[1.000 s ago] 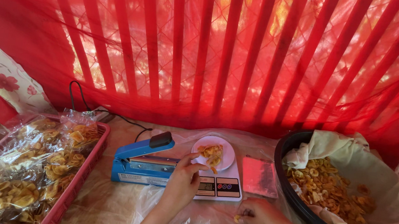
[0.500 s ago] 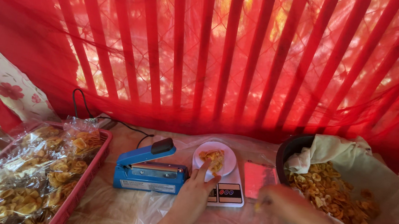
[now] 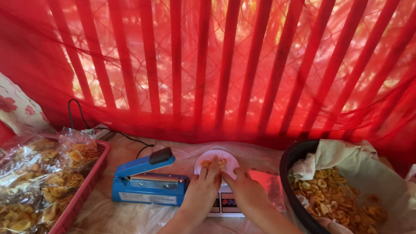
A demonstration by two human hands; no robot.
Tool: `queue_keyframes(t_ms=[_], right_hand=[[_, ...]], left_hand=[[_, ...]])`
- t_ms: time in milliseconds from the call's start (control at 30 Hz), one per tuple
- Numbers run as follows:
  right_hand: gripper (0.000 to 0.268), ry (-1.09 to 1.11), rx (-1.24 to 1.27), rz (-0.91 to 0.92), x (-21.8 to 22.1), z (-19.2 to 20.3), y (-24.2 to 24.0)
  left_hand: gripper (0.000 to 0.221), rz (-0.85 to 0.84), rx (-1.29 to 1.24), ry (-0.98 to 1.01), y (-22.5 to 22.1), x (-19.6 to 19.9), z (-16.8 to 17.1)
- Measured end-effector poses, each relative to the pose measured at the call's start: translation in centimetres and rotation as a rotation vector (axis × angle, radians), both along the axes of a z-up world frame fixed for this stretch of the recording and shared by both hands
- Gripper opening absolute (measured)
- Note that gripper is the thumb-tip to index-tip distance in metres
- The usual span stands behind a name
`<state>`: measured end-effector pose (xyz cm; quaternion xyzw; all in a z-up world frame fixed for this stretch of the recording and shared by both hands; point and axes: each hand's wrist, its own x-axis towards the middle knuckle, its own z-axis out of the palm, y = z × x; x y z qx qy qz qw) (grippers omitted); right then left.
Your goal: The person weighs pieces of dry fruit on a scale, places them into small plastic bags, and seals the bags using an impulse sealer.
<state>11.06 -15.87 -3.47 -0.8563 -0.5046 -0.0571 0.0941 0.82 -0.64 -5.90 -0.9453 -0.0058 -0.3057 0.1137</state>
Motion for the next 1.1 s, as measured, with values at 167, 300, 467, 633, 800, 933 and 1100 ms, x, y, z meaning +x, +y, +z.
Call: queue_keyframes(t_ms=[167, 300, 467, 633, 800, 933, 1100], right_hand=[[0.038, -0.236, 0.014, 0.047, 2.7, 0.6, 2.8], [0.03, -0.237, -0.106, 0.096, 3.1, 2.4, 2.1], [0.047, -0.161, -0.137, 0.158, 2.6, 2.6, 1.9], [0.017, -0.318, -0.096, 0.111, 4.2, 4.0, 1.5], [0.015, -0.192, 0.018, 0.166, 3.8, 10.1, -1.1], [0.014, -0.066, -0.047, 0.201, 1.9, 10.4, -2.8], [0.014, -0.021, -0.099, 0.19, 1.4, 10.1, -4.3]], left_hand=[[0.035, 0.067, 0.082, 0.08, 2.1, 1.2, 1.6], [0.028, 0.066, 0.113, 0.199, 3.2, 1.8, 2.8], [0.022, -0.018, 0.089, 0.082, 2.5, 2.0, 3.0], [0.021, -0.062, 0.03, 0.025, 2.6, 1.0, 5.3], [0.012, -0.241, -0.4, -0.042, 3.8, -1.1, 8.3], [0.008, -0.382, -0.451, 0.045, 2.7, -1.3, 7.6], [0.008, -0.416, -0.499, 0.117, 2.6, -0.8, 7.4]])
